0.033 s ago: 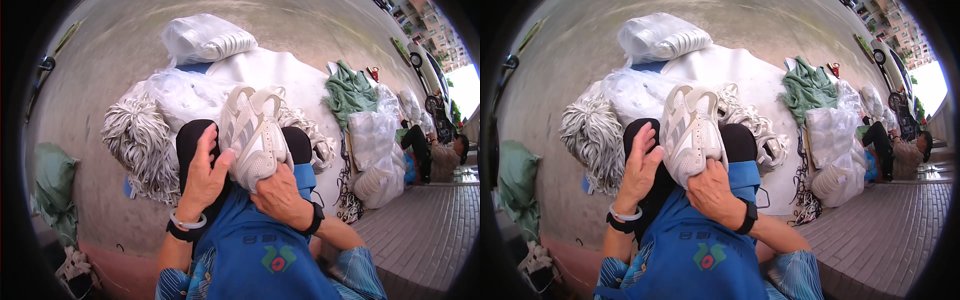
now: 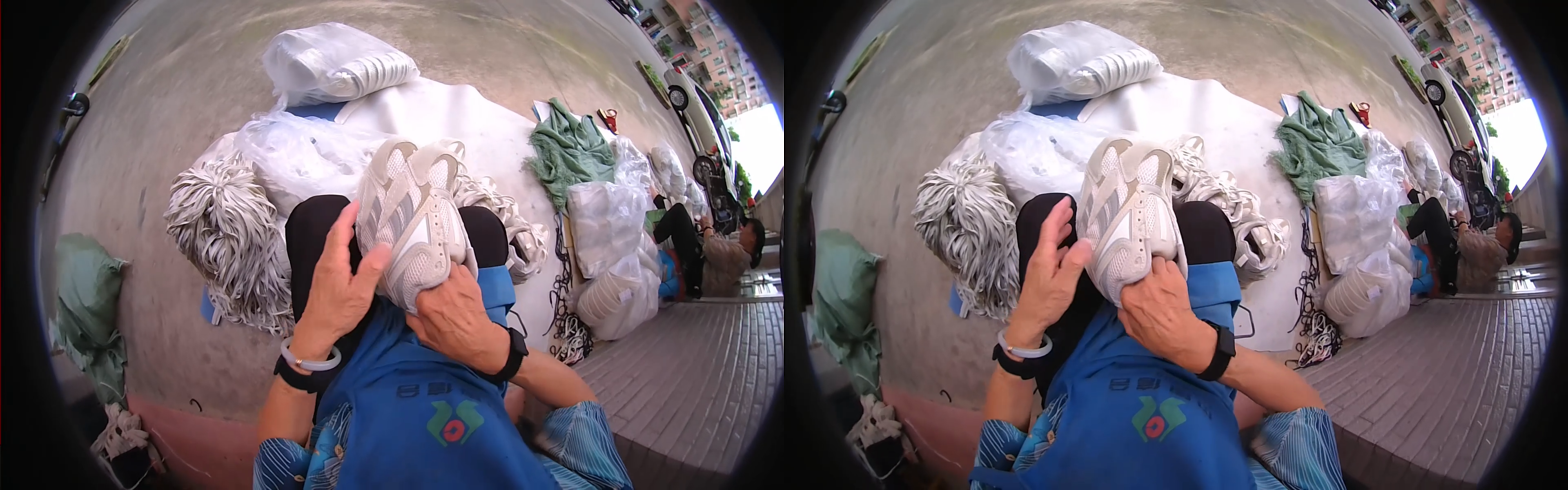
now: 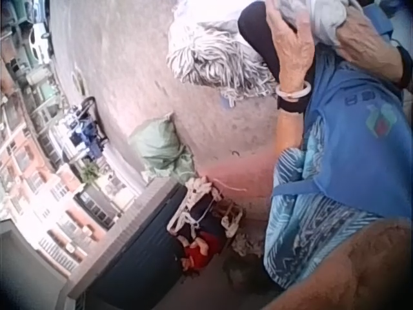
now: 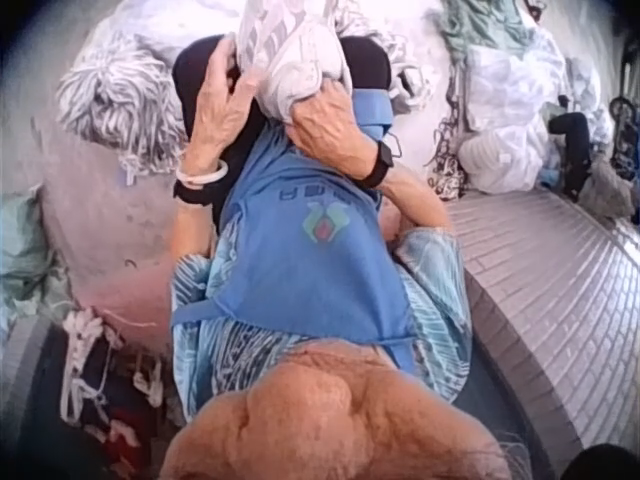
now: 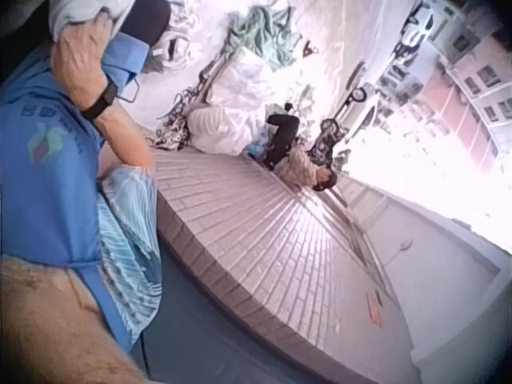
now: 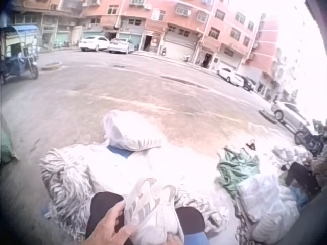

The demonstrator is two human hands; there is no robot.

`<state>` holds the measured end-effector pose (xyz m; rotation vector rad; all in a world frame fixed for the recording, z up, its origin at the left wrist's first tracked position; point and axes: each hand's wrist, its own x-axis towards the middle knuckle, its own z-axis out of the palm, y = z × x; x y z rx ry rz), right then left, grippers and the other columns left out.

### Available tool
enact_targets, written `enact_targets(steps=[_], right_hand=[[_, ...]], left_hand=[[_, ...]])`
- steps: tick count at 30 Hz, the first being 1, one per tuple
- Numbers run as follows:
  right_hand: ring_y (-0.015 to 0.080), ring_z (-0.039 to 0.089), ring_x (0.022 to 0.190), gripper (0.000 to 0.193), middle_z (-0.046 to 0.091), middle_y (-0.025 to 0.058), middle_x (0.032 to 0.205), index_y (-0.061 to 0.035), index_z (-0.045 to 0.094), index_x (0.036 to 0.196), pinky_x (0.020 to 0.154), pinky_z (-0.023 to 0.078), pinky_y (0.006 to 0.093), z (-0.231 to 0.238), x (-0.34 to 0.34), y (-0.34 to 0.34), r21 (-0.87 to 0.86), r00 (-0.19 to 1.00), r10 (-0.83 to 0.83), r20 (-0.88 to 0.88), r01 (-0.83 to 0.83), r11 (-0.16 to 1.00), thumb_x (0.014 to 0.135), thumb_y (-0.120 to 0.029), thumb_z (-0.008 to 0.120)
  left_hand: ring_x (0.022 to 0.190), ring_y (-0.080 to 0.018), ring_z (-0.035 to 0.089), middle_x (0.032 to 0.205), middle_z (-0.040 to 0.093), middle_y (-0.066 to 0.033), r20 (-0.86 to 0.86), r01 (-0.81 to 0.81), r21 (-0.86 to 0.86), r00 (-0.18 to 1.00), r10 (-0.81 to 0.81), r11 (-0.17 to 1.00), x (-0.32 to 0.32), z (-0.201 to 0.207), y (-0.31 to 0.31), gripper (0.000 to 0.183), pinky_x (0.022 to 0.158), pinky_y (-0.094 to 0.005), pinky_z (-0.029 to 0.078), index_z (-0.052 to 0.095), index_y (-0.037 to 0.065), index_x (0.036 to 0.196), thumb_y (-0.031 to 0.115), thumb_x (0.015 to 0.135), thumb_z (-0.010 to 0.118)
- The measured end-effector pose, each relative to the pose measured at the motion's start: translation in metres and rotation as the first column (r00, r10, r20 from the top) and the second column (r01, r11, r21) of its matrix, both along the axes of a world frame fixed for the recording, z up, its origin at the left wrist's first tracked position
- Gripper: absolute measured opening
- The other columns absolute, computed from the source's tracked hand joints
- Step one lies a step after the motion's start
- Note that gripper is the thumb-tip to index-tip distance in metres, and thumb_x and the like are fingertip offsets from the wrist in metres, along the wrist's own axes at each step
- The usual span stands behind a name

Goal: Inserting and tying laces on a pair of white sneakers while sitting on the floor.

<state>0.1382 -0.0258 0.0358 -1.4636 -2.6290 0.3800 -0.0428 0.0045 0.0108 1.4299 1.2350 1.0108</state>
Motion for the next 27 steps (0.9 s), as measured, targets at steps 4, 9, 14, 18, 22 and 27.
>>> enact_targets(steps=[4,9,14,18,22,27], right_hand=[[0.0316,0.054,0.084,0.033,0.059,0.0177,0.090,-0.0008,0.066,0.090,0.074,0.041,0.0402,-0.012,-0.005,0.003,0.074,0.981,0.073,0.180,-0.087,0.993,0.062,-0.019,0.071],[0.0291,0.054,0.078,0.031,0.059,0.0158,0.081,-0.0007,0.066,0.086,0.069,0.040,0.0367,-0.017,-0.014,0.008,-0.021,0.959,0.137,0.250,-0.136,0.990,0.064,-0.021,0.071],[0.0286,0.054,0.078,0.030,0.059,0.0157,0.081,-0.0007,0.066,0.086,0.070,0.041,0.0375,-0.056,-0.008,0.010,0.356,0.990,0.120,-0.077,-0.085,0.931,0.065,-0.022,0.070],[0.0278,0.056,0.075,0.023,0.058,0.0137,0.082,-0.0006,0.066,0.089,0.069,0.042,0.0407,-0.044,-0.013,0.007,0.153,0.986,0.160,0.045,-0.165,0.974,0.072,-0.015,0.060],[0.0303,0.057,0.075,0.028,0.055,0.0110,0.080,-0.0025,0.058,0.098,0.069,0.047,0.0428,-0.009,0.006,0.001,0.063,0.794,0.081,-0.603,-0.054,0.997,0.076,-0.015,0.068],[0.0307,0.059,0.072,0.026,0.048,0.0140,0.087,-0.0032,0.050,0.093,0.056,0.049,0.0367,-0.007,0.019,0.009,0.078,0.865,-0.275,-0.421,0.336,0.939,0.078,-0.013,0.069]], left_hand=[[0.129,-0.0347,0.040,0.139,0.039,-0.0262,-0.301,0.056,0.178,0.954,0.000,0.982,0.015,-0.007,0.005,0.066,0.105,-0.0386,0.034,0.033,0.001,0.142,0.038,0.093,0.055],[0.127,-0.0391,0.041,0.133,0.043,-0.0307,-0.223,0.071,0.049,0.973,-0.058,0.996,0.011,-0.005,0.016,0.064,0.106,-0.0406,0.033,0.040,-0.001,0.136,0.043,0.092,0.054],[0.129,-0.0436,0.038,0.139,0.035,-0.0317,-0.507,0.101,0.235,0.861,0.033,0.967,0.033,0.007,0.001,0.065,0.105,-0.0418,0.034,0.037,0.002,0.139,0.041,0.090,0.055],[0.128,-0.0494,0.035,0.140,0.029,-0.0353,-0.475,0.129,0.202,0.880,-0.018,0.971,0.030,-0.002,0.008,0.067,0.104,-0.0471,0.036,0.034,0.005,0.140,0.030,0.085,0.061],[0.130,-0.0463,0.035,0.142,0.026,-0.0332,-0.353,0.085,0.199,0.936,-0.009,0.976,0.021,-0.013,0.007,0.064,0.105,-0.0452,0.035,0.032,0.005,0.140,0.025,0.086,0.059],[0.135,-0.0358,0.030,0.145,0.027,-0.0268,-0.321,0.112,0.190,0.946,-0.046,0.975,0.026,-0.027,0.002,0.068,0.111,-0.0398,0.024,0.023,-0.003,0.143,0.025,0.088,0.054]])
